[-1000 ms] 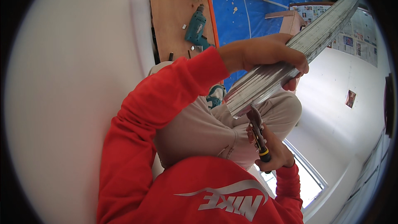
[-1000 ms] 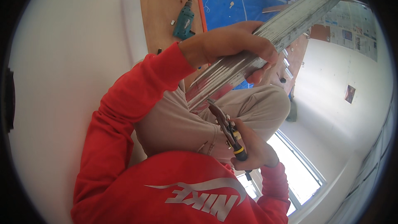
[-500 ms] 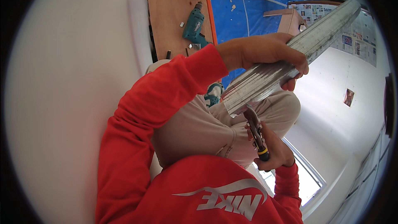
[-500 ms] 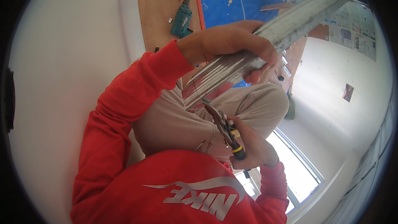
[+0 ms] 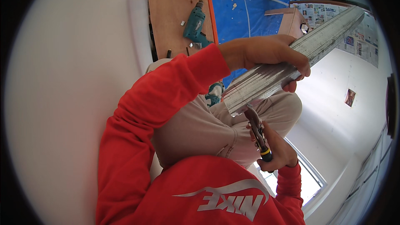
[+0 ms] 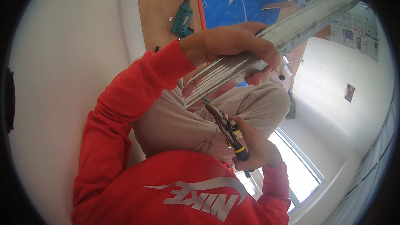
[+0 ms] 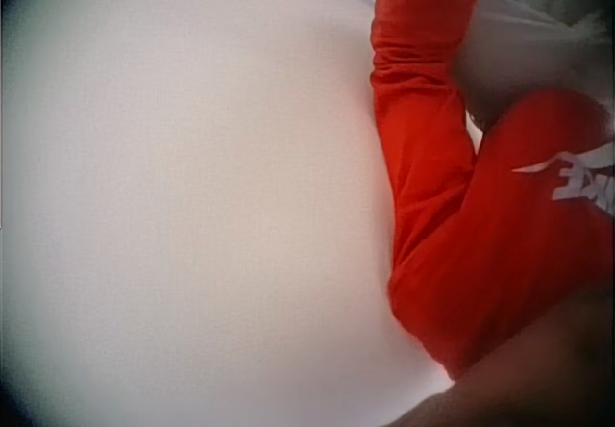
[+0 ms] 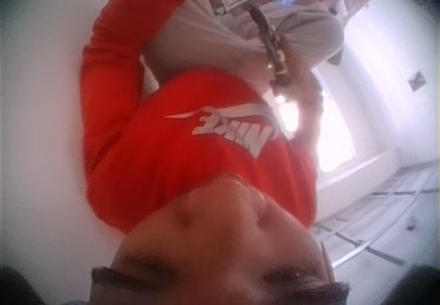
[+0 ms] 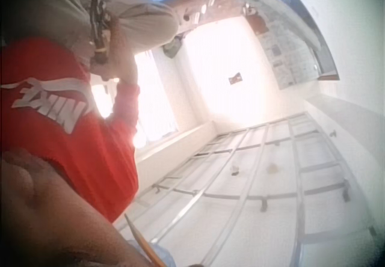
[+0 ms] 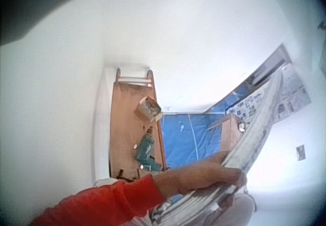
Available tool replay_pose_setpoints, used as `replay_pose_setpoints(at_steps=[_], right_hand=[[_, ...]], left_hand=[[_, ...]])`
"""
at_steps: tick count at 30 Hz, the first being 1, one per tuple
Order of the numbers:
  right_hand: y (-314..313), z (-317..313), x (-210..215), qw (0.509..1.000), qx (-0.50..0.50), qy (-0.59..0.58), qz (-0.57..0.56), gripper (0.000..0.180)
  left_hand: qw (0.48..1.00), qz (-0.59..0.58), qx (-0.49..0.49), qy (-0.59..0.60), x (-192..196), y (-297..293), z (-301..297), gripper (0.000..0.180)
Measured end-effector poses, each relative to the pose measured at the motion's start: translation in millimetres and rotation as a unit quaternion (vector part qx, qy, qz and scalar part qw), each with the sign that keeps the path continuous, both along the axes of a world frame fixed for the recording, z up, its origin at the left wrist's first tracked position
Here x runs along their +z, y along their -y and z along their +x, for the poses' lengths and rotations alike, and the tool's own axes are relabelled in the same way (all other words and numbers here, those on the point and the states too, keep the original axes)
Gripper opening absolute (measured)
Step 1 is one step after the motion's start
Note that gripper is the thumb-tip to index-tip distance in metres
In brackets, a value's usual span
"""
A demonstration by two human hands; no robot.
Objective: The person cuts metal strips with tin snips, fits them into a ceiling frame, and uses a drill to secure the pieces. The person repeats cutting and fitting actions to assemble the frame structure.
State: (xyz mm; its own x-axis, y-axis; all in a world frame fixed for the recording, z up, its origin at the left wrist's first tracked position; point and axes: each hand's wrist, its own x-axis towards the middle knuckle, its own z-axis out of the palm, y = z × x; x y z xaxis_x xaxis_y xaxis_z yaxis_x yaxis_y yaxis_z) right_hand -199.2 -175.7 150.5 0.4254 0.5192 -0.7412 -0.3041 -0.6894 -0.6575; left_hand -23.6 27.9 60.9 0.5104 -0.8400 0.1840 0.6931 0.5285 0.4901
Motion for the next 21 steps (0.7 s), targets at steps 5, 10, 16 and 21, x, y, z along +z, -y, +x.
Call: replay_pose_setpoints(at_steps=[5,10,16,21], right_hand=[[0,1,0,1.000,0.005,0.012,0.008,0.107],[-1,6,2,1.000,0.001,-0.014,-0.004,0.107],[-3,10,5,0.999,0.000,-0.033,-0.015,0.107],[-6,11,4,1.000,0.006,-0.026,-0.006,0.105]], left_hand=[[1.000,-0.003,-0.006,0.001,-1,2,2,0.035],[1.000,-0.015,-0.020,-0.002,-4,2,5,0.035],[1.000,-0.016,-0.022,-0.004,-3,1,4,0.034],[0.999,-0.026,-0.028,-0.003,-1,1,5,0.035]])
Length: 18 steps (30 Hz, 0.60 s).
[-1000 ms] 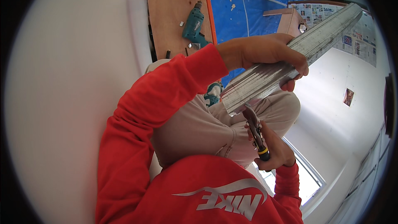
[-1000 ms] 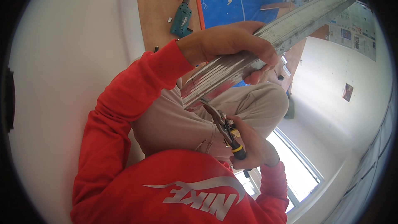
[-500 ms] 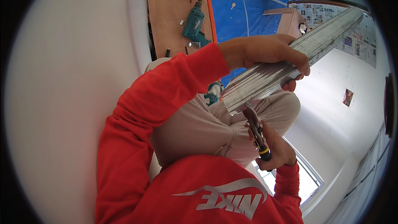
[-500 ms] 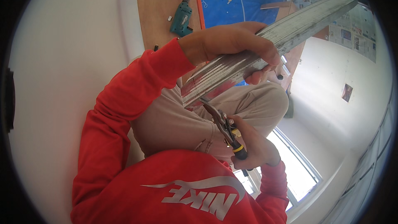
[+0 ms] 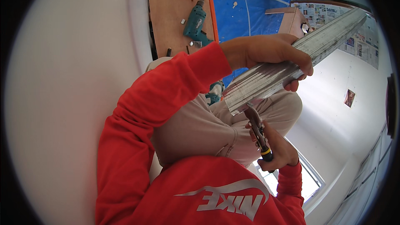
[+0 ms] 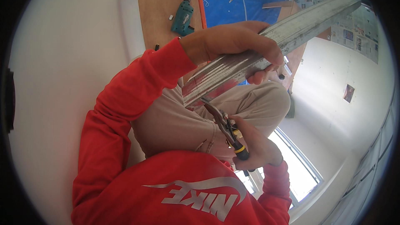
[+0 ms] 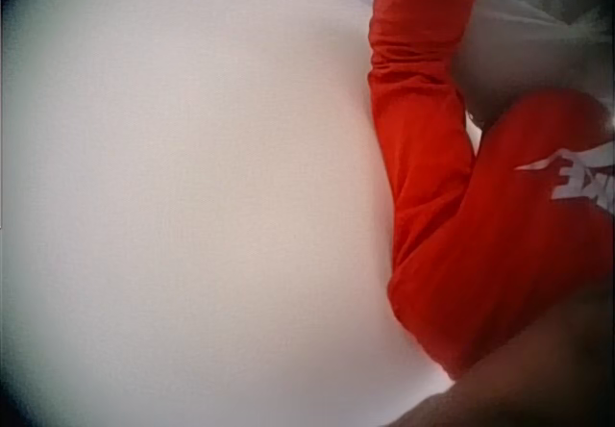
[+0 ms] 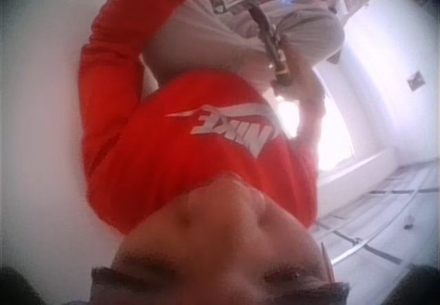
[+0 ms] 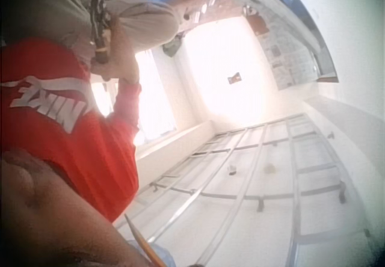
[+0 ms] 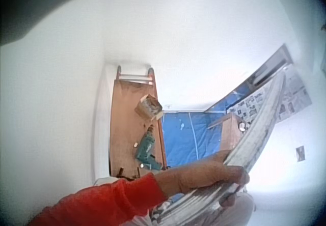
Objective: The person cuts metal strips with tin snips, fits them into a ceiling frame, and uses a drill to secure the pieces. The person repeats cutting and fitting actions to assemble the frame structure.
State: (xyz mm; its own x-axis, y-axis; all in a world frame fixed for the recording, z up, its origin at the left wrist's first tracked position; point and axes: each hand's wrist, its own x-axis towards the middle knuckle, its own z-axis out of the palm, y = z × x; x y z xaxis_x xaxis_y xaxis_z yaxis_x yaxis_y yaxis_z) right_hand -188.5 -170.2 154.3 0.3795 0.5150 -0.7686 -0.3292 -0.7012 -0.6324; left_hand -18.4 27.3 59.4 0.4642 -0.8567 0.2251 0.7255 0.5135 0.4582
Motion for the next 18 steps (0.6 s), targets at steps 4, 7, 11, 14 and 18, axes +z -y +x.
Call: replay_pose_setpoints(at_steps=[4,7,11,14,18], right_hand=[[-2,0,-2,1.000,0.017,0.012,0.014,0.103],[-2,-1,-3,1.000,0.021,-0.007,0.005,0.101],[-4,-5,-7,0.999,0.024,-0.006,0.041,0.100],[-7,-9,-8,0.998,-0.023,-0.040,0.035,0.088],[-6,-6,-9,0.998,0.012,-0.023,0.059,0.095]], left_hand=[[1.000,0.026,-0.008,-0.009,2,2,-6,0.036],[0.998,0.048,-0.034,0.007,2,4,-11,0.036],[1.000,0.017,-0.009,-0.024,1,7,-9,0.035],[1.000,0.019,0.004,-0.017,0,4,-4,0.035],[0.999,0.028,-0.020,-0.003,1,5,-8,0.035]])
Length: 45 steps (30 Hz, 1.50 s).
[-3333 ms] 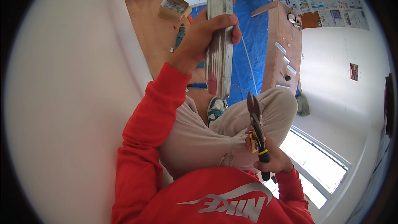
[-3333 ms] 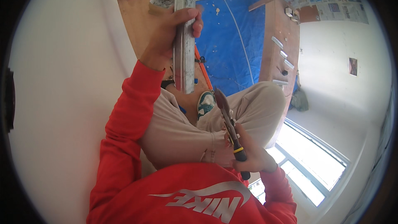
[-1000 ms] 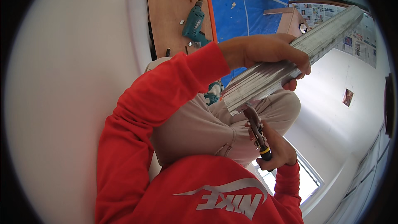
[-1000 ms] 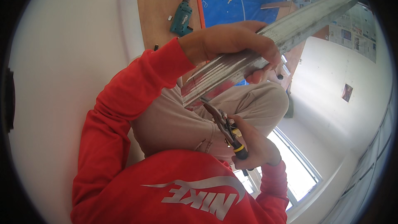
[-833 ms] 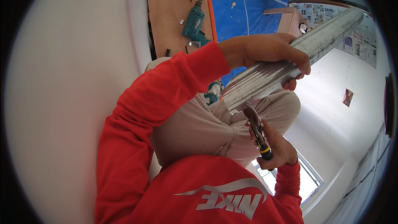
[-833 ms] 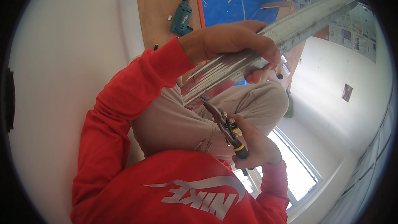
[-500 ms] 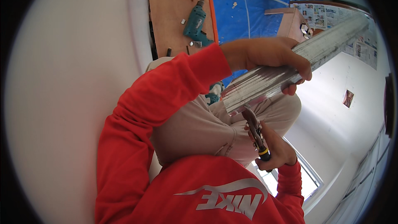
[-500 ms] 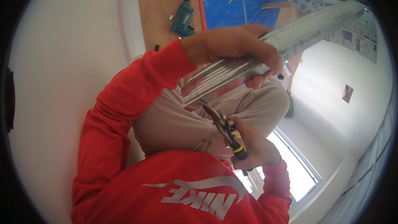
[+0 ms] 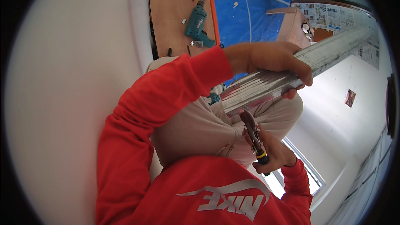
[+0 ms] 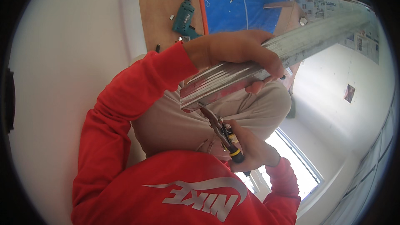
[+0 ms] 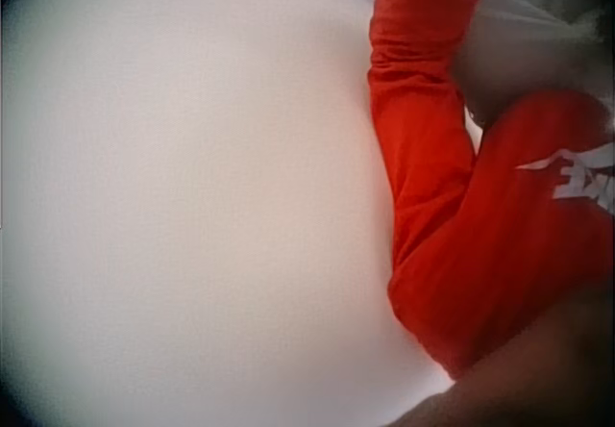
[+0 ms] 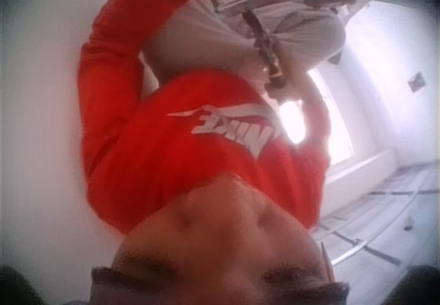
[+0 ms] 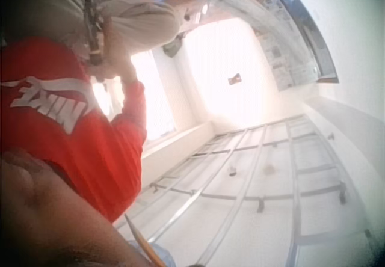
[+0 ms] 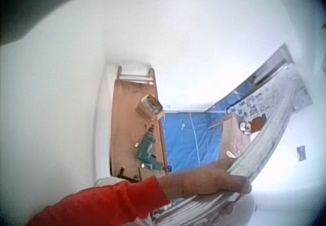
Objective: The person cuts metal strips with tin snips, fits them into a ceiling frame, and uses a drill to secure the pieces. The person repeats cutting and fitting actions to assemble the frame structure.
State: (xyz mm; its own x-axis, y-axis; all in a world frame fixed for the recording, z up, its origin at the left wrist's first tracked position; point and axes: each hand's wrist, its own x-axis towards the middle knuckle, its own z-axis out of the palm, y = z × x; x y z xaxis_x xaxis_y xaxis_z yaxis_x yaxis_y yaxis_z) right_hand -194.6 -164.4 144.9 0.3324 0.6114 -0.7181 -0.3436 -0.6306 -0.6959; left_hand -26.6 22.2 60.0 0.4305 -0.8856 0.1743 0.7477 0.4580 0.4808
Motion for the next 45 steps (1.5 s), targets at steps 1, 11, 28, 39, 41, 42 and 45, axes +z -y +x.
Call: replay_pose_setpoints(at_steps=[1,11,28,39,41,42,45], right_hand=[[1,1,-1,1.000,0.008,-0.001,0.003,0.094],[-1,-9,-11,0.998,0.007,0.035,0.042,0.081],[1,-15,-6,1.000,-0.023,0.009,0.005,0.065],[-10,-6,-21,0.996,-0.075,-0.038,0.018,0.083],[-11,-6,-17,0.995,-0.086,-0.041,-0.025,0.090],[-10,-7,-15,0.994,-0.094,-0.036,-0.042,0.093],[-11,-15,-16,0.991,-0.097,-0.018,-0.095,0.093]], left_hand=[[1.000,0.004,-0.004,0.007,0,0,-2,0.035],[1.000,-0.004,0.001,0.006,0,2,-3,0.032],[1.000,0.006,-0.016,-0.008,-10,11,-9,0.031],[0.997,0.069,0.018,0.000,-17,-2,2,0.037],[0.998,0.061,0.031,-0.002,-19,-3,5,0.037],[0.998,0.054,0.032,0.002,-21,-3,8,0.037],[0.997,0.058,0.055,0.019,-28,-2,14,0.032]])
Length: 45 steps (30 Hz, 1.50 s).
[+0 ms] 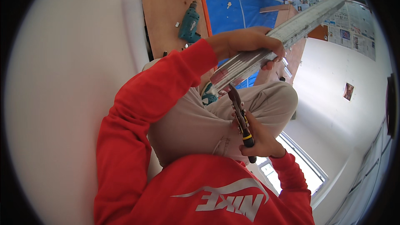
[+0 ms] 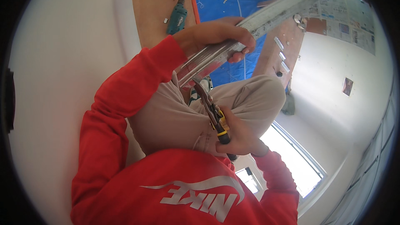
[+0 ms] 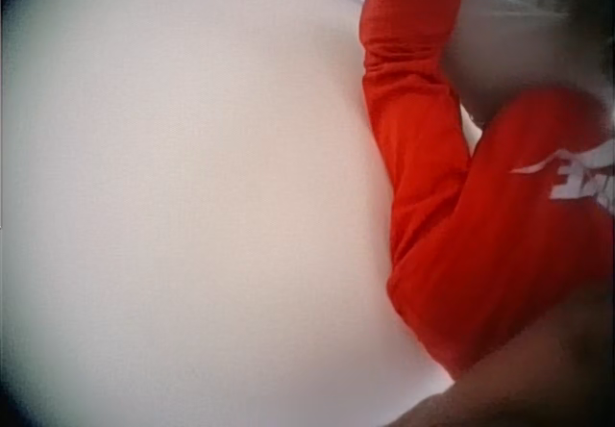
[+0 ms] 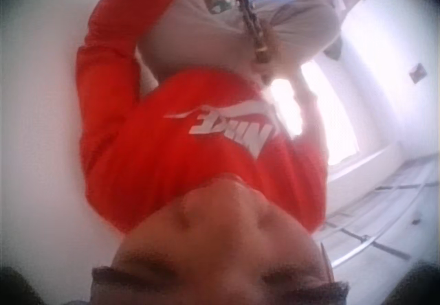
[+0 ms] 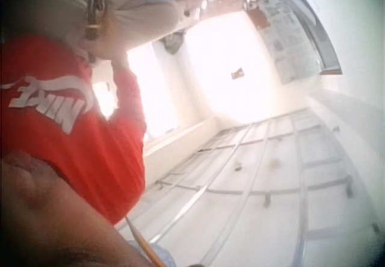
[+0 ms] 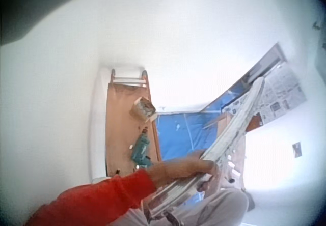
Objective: The person cuts metal strips with tin snips, fits them into a ceiling frame, and uses a drill to secure the pieces. The person repeats cutting and fitting actions to assemble the frame structure.
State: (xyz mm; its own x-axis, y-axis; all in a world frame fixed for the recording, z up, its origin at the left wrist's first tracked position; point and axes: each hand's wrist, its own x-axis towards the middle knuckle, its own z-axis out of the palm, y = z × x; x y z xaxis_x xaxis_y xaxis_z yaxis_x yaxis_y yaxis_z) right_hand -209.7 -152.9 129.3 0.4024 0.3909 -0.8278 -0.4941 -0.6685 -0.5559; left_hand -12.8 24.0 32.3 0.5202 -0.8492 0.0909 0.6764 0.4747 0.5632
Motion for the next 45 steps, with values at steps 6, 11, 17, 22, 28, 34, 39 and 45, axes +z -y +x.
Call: replay_pose_setpoints(at_steps=[6,11,17,22,28,34,39,45], right_hand=[[-10,-21,5,0.979,-0.020,0.189,-0.068,0.097],[-25,-45,4,0.965,-0.168,0.162,-0.117,0.101],[-16,-55,-11,0.962,-0.074,0.210,-0.155,0.101],[-17,-43,-10,0.969,-0.056,0.191,-0.145,0.089],[-10,-23,25,0.988,-0.047,0.105,-0.098,0.084],[-11,-13,34,0.992,-0.022,0.111,-0.063,0.070],[-12,-3,44,0.992,0.036,0.084,-0.092,0.080],[-9,3,51,0.987,0.069,0.086,-0.114,0.093]], left_hand=[[1.000,-0.013,-0.016,0.008,-13,6,8,0.028],[0.999,-0.015,0.012,-0.029,-12,18,0,0.032],[0.999,0.038,-0.015,-0.003,-10,24,-5,0.032],[1.000,0.004,-0.029,0.002,-5,19,-4,0.032],[0.998,-0.007,-0.022,-0.055,10,12,-15,0.032],[0.999,-0.050,0.004,-0.013,27,0,-11,0.030],[0.997,-0.057,0.034,-0.029,31,-8,-11,0.028],[0.998,-0.053,0.032,-0.015,30,-8,-9,0.030]])
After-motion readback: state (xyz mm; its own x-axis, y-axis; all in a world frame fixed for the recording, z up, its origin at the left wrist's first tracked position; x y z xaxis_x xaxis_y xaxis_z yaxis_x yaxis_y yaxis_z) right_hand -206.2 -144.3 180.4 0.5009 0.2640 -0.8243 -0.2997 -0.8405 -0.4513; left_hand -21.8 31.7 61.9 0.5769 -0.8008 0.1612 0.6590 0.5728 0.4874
